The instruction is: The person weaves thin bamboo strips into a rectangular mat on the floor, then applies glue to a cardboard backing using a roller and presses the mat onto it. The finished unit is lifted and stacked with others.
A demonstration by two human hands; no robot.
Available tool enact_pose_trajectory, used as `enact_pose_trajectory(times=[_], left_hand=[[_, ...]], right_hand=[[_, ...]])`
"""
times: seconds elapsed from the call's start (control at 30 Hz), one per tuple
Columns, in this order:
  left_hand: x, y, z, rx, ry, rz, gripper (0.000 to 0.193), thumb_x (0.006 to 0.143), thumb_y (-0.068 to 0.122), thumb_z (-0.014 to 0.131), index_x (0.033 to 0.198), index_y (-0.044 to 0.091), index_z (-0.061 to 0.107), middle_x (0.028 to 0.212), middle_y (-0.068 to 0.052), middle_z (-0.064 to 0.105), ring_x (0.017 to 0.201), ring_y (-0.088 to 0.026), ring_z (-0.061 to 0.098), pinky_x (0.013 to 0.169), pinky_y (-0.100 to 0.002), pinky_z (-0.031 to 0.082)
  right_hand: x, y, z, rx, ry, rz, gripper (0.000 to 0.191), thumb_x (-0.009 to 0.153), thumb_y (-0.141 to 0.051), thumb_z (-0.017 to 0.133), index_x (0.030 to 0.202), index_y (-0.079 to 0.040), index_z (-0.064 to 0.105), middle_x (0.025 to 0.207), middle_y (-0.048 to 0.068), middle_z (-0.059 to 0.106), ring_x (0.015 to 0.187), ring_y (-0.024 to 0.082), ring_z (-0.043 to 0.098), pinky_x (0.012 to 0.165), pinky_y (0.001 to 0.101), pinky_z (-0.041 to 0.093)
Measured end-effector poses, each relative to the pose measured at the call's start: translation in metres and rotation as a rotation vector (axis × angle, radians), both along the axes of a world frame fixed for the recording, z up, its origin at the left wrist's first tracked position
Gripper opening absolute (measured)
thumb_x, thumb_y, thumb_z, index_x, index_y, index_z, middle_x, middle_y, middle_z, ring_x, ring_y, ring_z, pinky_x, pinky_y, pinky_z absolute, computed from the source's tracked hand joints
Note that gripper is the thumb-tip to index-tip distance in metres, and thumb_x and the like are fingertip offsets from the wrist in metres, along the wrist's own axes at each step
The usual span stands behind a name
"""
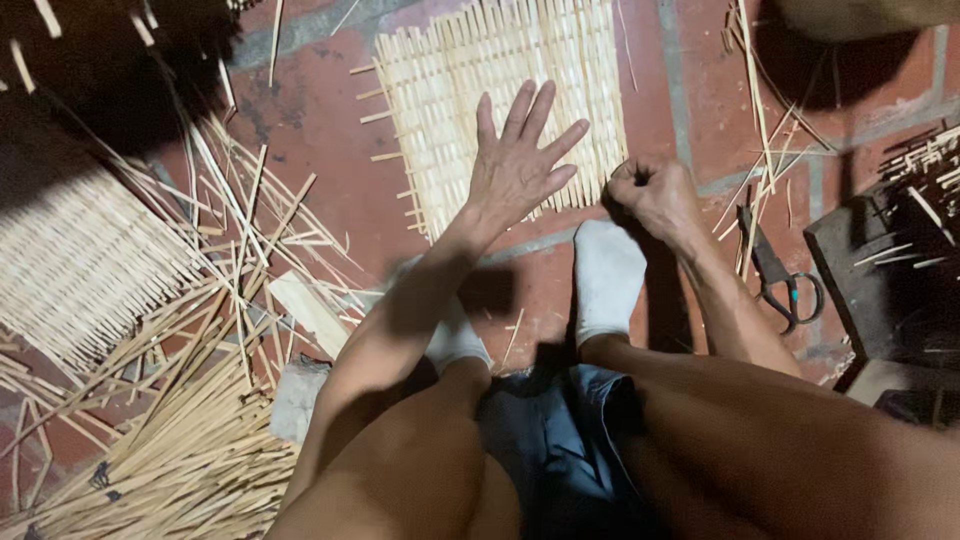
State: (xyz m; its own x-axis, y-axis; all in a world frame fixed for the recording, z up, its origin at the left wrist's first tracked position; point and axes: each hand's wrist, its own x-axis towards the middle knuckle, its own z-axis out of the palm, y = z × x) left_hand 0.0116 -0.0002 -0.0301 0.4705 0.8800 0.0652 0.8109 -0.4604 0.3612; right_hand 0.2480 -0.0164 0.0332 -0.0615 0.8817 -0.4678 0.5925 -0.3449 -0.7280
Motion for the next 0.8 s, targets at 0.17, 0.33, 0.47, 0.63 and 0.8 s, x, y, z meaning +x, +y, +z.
enact_pose_trajectory(times=[0.17,0.33,0.47,0.63,0.8], left_hand=[[0.004,0.000,-0.004,0.018,-0.002,0.014,0.061,0.103,0.059,0.056,0.157,0.035,0.045,0.168,-0.018,0.024,0.157,-0.035,0.016,0.118,-0.075,0.005],[0.002,-0.002,-0.007,-0.008,0.056,0.027,0.071,0.103,0.062,0.054,0.163,0.026,0.040,0.171,-0.015,0.022,0.159,-0.032,0.016,0.121,-0.073,0.005],[0.005,0.002,-0.007,-0.042,0.048,0.029,0.070,0.101,0.063,0.052,0.161,0.029,0.038,0.169,-0.015,0.022,0.156,-0.032,0.017,0.119,-0.073,0.005],[0.006,0.001,-0.004,-0.072,0.065,0.032,0.066,0.102,0.061,0.050,0.160,0.034,0.038,0.169,-0.015,0.022,0.156,-0.032,0.017,0.118,-0.074,0.005],[0.006,0.002,0.004,-0.059,0.070,0.023,0.066,0.101,0.059,0.053,0.161,0.036,0.039,0.169,-0.017,0.022,0.156,-0.035,0.017,0.117,-0.077,0.006]], right_hand=[[-0.009,-0.009,-0.005,0.272,-0.101,0.152,0.017,0.092,-0.011,0.073,0.099,0.003,0.077,0.085,0.021,0.075,0.074,0.025,0.073,0.067,0.0396,0.056],[-0.025,-0.004,-0.023,0.327,-0.429,0.299,0.010,0.086,-0.003,0.071,0.090,0.001,0.079,0.074,0.025,0.071,0.061,0.033,0.069,0.060,0.0467,0.057],[-0.028,-0.003,-0.026,0.143,-0.389,0.236,0.014,0.091,0.003,0.063,0.096,0.004,0.076,0.071,0.019,0.070,0.049,0.026,0.067,0.047,0.0402,0.055],[-0.023,-0.009,-0.020,0.173,-0.238,0.060,0.010,0.084,-0.003,0.072,0.090,0.005,0.075,0.070,0.015,0.071,0.056,0.019,0.064,0.050,0.0369,0.053],[-0.020,-0.008,-0.020,0.070,-0.015,-0.082,0.011,0.085,-0.007,0.072,0.082,0.004,0.071,0.073,0.011,0.071,0.064,0.014,0.063,0.057,0.0308,0.051]])
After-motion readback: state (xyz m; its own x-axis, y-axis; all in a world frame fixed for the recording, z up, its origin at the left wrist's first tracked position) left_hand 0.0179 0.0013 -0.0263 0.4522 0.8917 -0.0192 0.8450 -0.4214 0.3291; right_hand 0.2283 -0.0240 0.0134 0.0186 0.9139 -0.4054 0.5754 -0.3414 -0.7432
